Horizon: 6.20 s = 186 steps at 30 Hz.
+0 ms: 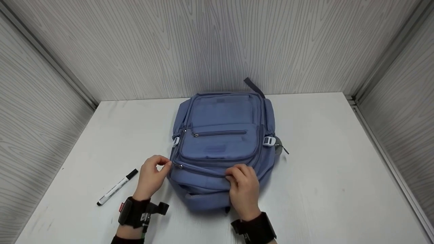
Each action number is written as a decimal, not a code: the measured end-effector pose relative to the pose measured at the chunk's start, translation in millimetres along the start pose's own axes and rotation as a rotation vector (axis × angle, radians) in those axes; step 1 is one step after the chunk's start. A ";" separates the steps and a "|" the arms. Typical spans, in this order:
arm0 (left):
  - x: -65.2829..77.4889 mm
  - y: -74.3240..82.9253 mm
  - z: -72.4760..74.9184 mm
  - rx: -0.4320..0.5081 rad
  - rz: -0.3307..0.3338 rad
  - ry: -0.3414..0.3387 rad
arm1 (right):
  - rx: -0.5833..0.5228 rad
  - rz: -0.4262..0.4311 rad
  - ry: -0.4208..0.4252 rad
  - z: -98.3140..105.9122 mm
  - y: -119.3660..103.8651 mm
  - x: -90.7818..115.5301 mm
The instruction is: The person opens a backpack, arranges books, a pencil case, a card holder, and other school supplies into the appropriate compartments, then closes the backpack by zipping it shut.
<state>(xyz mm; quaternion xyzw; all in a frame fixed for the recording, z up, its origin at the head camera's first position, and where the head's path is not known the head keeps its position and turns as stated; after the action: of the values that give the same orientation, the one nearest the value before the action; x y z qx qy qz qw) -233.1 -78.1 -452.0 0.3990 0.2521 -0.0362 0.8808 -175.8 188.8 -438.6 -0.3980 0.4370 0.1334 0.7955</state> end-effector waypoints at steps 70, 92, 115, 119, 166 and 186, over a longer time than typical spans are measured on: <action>-87.6 -53.3 -54.0 -0.261 0.032 -0.314 | -0.216 -0.117 -0.121 27.8 45.5 20.5; -73.2 -13.4 -66.0 -0.372 -0.283 -0.254 | -0.161 -0.136 -0.113 28.3 43.8 22.0; -8.9 25.8 -16.3 -0.240 -0.372 -0.192 | -0.136 -0.143 -0.099 28.0 40.1 21.9; -0.5 35.8 -11.9 -0.215 -0.389 -0.181 | -0.133 -0.143 -0.094 26.8 40.1 22.0; 55.4 127.2 -48.9 -0.262 -0.616 -0.214 | -0.084 -0.118 -0.122 29.9 32.2 21.0; 41.3 94.1 -41.4 -0.462 -0.656 -0.033 | 0.234 -0.147 -0.302 7.8 -5.9 4.3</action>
<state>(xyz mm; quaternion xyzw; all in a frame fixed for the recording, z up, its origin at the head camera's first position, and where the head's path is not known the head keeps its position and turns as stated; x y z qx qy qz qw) -189.5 21.3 -430.0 0.0880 0.3533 -0.2641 0.8931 -165.4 190.2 -436.6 -0.3090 0.2951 0.0816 0.9004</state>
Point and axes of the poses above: each hand's wrist, its own x-axis away from the middle knuckle, its own z-axis out of the back of the hand, y = z × x, the point moved 6 cm from there along -x, towards the middle knuckle, and after that the axes turned 7 degrees about y, right-handed, at the moved point
